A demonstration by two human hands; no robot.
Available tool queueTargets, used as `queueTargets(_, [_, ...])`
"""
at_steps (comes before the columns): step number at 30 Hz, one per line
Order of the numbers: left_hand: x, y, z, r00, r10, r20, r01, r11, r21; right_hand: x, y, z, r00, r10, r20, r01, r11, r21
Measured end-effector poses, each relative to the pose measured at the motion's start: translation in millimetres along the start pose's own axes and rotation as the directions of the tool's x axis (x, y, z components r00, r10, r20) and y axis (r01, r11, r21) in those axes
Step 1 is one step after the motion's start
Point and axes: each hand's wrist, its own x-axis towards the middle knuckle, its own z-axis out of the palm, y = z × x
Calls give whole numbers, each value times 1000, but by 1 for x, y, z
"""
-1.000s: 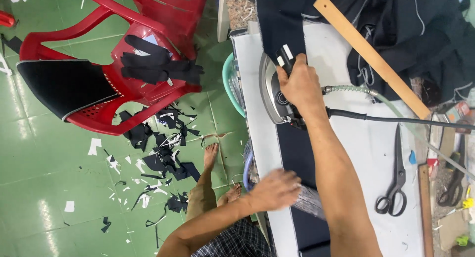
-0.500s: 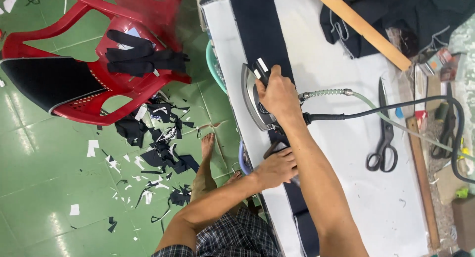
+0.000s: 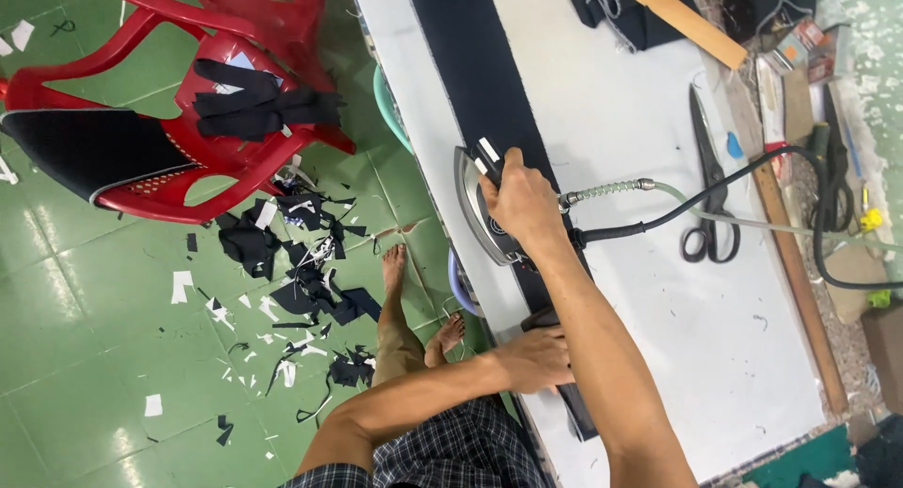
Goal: The person irons a long strip of black fabric on a white table, then uses shears to trim the edges and cut the fabric into smaller pieces. The person repeatedly irons and cuts the fabric, handling the pieces by hand.
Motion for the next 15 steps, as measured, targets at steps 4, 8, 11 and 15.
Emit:
queueTargets(4, [2, 17, 27, 991, 129, -29, -127, 990, 65, -29, 14, 4, 1000, 4, 13, -4, 1000, 7])
queueTargets(8, [-1, 36, 43, 988, 134, 78, -137, 989, 47, -58, 30, 9, 1000, -1, 8, 1, 1000, -1])
queueTargets(11, [-8, 43, 57, 976, 146, 161, -164, 981, 103, -78, 42, 13, 1000, -4, -2, 4, 1000, -2])
queueTargets(15, [-26, 56, 42, 976, 182, 118, -185, 983, 12, -97, 55, 21, 1000, 3, 4, -3, 1000, -23])
